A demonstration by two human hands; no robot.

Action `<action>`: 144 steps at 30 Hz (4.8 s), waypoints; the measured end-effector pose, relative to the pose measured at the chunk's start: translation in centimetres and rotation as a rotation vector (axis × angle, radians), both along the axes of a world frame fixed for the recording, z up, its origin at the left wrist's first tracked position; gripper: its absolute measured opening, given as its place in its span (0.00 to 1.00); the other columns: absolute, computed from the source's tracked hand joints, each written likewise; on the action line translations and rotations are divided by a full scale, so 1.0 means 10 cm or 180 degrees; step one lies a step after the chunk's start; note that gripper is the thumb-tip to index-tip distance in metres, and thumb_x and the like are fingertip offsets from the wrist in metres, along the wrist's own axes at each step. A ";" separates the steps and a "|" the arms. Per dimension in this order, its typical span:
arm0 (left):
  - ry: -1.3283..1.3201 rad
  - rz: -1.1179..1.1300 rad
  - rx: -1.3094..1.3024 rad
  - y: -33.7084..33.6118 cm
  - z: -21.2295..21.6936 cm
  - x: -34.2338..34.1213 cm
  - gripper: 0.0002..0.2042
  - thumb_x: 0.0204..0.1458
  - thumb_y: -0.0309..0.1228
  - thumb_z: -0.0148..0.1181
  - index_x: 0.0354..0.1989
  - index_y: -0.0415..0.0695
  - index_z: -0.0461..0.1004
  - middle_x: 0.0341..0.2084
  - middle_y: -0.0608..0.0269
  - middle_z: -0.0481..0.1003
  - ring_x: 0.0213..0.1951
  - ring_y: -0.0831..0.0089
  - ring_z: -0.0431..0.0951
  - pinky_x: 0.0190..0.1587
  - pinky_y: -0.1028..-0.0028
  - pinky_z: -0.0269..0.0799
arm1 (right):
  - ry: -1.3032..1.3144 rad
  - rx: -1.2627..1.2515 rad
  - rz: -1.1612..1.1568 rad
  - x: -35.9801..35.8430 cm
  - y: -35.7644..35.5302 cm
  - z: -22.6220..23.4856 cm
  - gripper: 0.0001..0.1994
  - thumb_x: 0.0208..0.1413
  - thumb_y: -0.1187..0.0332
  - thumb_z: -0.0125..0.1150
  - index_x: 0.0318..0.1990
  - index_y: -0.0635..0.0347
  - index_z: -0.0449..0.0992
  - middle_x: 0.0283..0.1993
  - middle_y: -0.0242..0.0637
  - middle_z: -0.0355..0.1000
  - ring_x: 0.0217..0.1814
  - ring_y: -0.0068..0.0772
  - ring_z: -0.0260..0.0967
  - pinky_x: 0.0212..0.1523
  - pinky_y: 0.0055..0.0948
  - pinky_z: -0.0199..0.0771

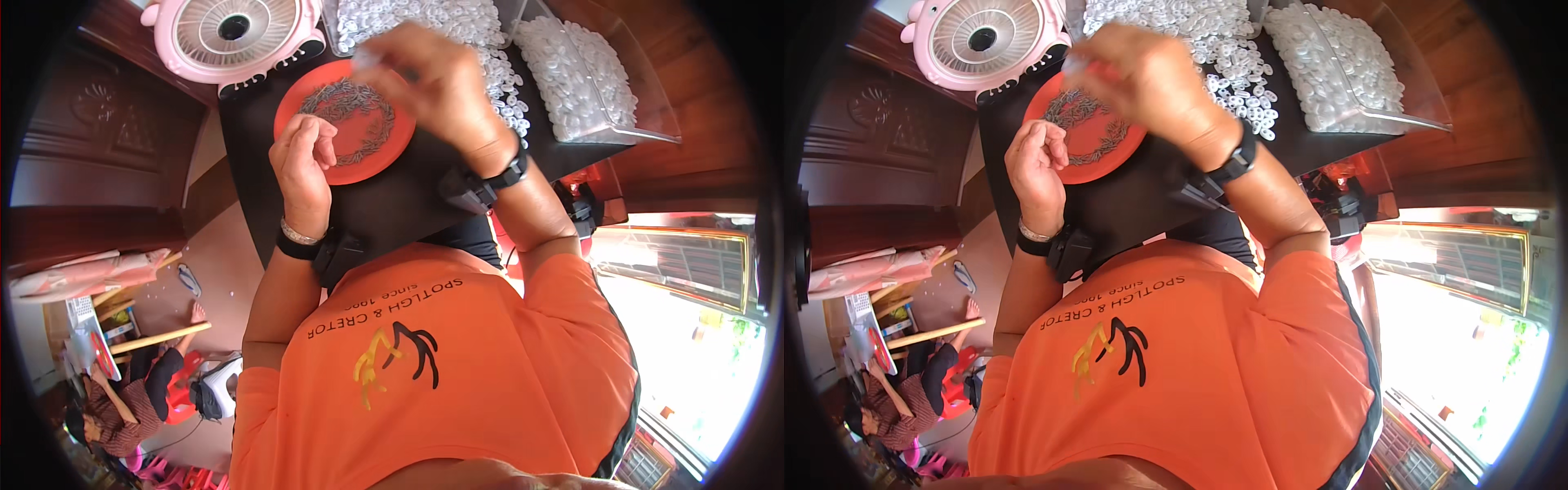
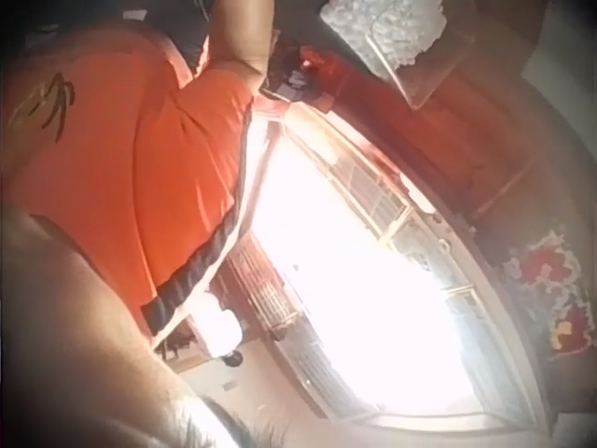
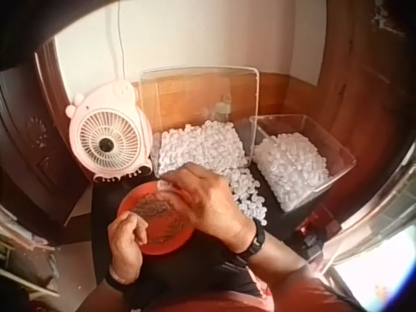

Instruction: Manually assembling small white plastic components by inserting metal rings.

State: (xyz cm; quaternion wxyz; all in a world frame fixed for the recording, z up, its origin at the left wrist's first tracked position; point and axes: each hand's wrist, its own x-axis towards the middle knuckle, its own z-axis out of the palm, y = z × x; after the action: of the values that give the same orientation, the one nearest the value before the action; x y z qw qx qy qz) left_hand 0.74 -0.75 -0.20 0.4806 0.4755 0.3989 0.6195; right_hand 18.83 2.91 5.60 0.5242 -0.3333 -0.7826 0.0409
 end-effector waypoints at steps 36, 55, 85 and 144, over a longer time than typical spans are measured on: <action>0.0181 -0.0249 -0.0255 0.09 -0.02 -0.02 0.11 0.54 0.34 0.46 0.28 0.40 0.72 0.17 0.70 0.68 0.18 0.83 0.64 0.20 0.84 0.55 | -0.0924 -0.2236 0.0168 0.43 0.38 -0.29 0.11 0.52 0.63 0.58 0.38 0.60 0.78 0.30 0.33 0.75 0.34 0.23 0.70 0.36 0.22 0.68; -0.0312 -0.0611 -0.0357 0.13 -0.01 -0.12 0.09 0.54 0.34 0.47 0.28 0.42 0.69 0.19 0.68 0.70 0.20 0.80 0.67 0.24 0.82 0.58 | -0.1553 -0.2341 0.0911 -0.07 0.17 -0.39 0.12 0.45 0.64 0.62 0.38 0.55 0.77 0.32 0.37 0.74 0.34 0.33 0.72 0.39 0.29 0.71; 0.0264 -0.0709 -0.0359 0.08 -0.04 0.04 0.07 0.50 0.30 0.51 0.24 0.41 0.68 0.15 0.70 0.66 0.18 0.84 0.63 0.19 0.82 0.59 | 0.0711 -0.3067 0.1384 -0.14 0.19 -0.54 0.14 0.58 0.59 0.54 0.29 0.60 0.75 0.21 0.25 0.66 0.24 0.14 0.62 0.27 0.17 0.65; 0.0606 -0.0616 -0.0478 0.03 -0.02 0.07 0.09 0.53 0.30 0.48 0.23 0.41 0.67 0.14 0.72 0.63 0.17 0.85 0.59 0.20 0.83 0.53 | 0.0484 -0.2814 0.1132 0.02 0.22 -0.52 0.19 0.60 0.55 0.50 0.33 0.64 0.75 0.23 0.28 0.69 0.28 0.17 0.65 0.31 0.18 0.67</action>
State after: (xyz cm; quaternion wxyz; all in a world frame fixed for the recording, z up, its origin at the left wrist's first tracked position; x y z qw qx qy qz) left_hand 1.46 -0.44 -0.39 0.5323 0.5311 0.4402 0.4908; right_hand 19.06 5.13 0.36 0.3729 -0.3814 -0.6945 0.4829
